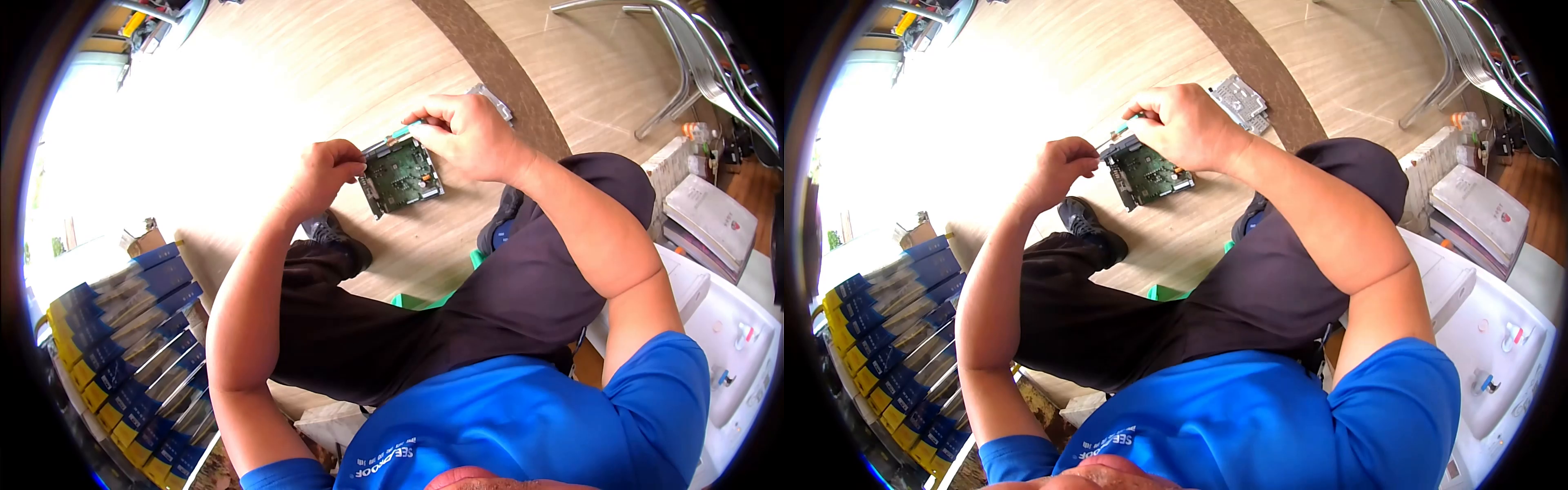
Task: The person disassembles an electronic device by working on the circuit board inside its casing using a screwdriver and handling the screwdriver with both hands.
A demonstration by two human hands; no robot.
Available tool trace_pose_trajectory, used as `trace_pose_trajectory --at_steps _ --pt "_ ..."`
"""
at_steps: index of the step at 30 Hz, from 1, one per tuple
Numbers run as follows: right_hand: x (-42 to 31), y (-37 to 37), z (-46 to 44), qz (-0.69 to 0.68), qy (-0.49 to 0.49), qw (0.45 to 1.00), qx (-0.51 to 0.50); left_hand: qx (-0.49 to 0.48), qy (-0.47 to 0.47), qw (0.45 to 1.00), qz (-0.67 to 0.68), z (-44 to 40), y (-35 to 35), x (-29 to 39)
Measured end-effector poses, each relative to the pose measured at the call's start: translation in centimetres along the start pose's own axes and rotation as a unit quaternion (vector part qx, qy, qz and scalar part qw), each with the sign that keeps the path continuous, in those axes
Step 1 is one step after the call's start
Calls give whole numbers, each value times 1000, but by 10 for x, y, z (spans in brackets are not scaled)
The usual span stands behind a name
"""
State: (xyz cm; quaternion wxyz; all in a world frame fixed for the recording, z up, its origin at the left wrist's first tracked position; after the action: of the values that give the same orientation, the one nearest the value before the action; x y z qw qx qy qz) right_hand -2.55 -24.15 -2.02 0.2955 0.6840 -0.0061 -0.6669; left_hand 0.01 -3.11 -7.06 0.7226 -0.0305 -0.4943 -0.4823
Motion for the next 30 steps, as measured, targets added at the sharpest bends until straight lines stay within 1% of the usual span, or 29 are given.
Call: trace_pose_trajectory --at_steps 4,6,11,13,17,20,23,25,26,27,28,29,30 --pt "0 5 0 19 12 1000 22 21 -1 999 -35 0 6 0" --pt "-1 10 -1 46 6 999 29 34 5 995 -95 -1 11 -1" --pt "8 15 -2 61 16 997 54 38 7 994 -101 -3 15 -10" --pt "5 15 -1 68 32 995 58 73 -21 993 -90 0 16 -6" --pt "10 9 -2 71 48 995 54 73 -20 993 -88 4 14 8" --pt "10 4 -1 67 48 996 43 58 -22 996 -59 6 11 18" --pt "13 -2 -3 33 31 998 31 64 -14 997 -41 11 8 17" --pt "14 -4 -5 -21 0 1000 13 69 -19 997 -18 14 13 9" --pt "14 -3 -6 -21 0 1000 14 70 -20 997 1 14 16 2" --pt "16 -3 -7 -72 -9 997 10 66 -20 998 0 15 19 0" --pt "19 -4 -8 -122 -18 992 6 84 -17 996 27 17 23 -3" --pt "21 -5 -9 -123 -21 992 8 103 -14 993 55 19 27 -6" --pt "22 -5 -10 -171 -12 985 22 105 -19 991 76 19 31 -6"
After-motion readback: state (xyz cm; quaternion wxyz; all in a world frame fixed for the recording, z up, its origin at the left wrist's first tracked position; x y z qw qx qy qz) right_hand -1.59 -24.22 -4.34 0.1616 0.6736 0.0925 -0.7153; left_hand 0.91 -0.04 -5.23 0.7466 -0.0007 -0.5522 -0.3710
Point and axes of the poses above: each hand's wrist, its own z-axis away from the middle knuckle, its own y-axis out of the back of the hand, x = y × z, the point moved 5 cm from there along -z, towards the middle knuckle, and after that the axes turned 8 degrees about -x, right-handed, at the moved point
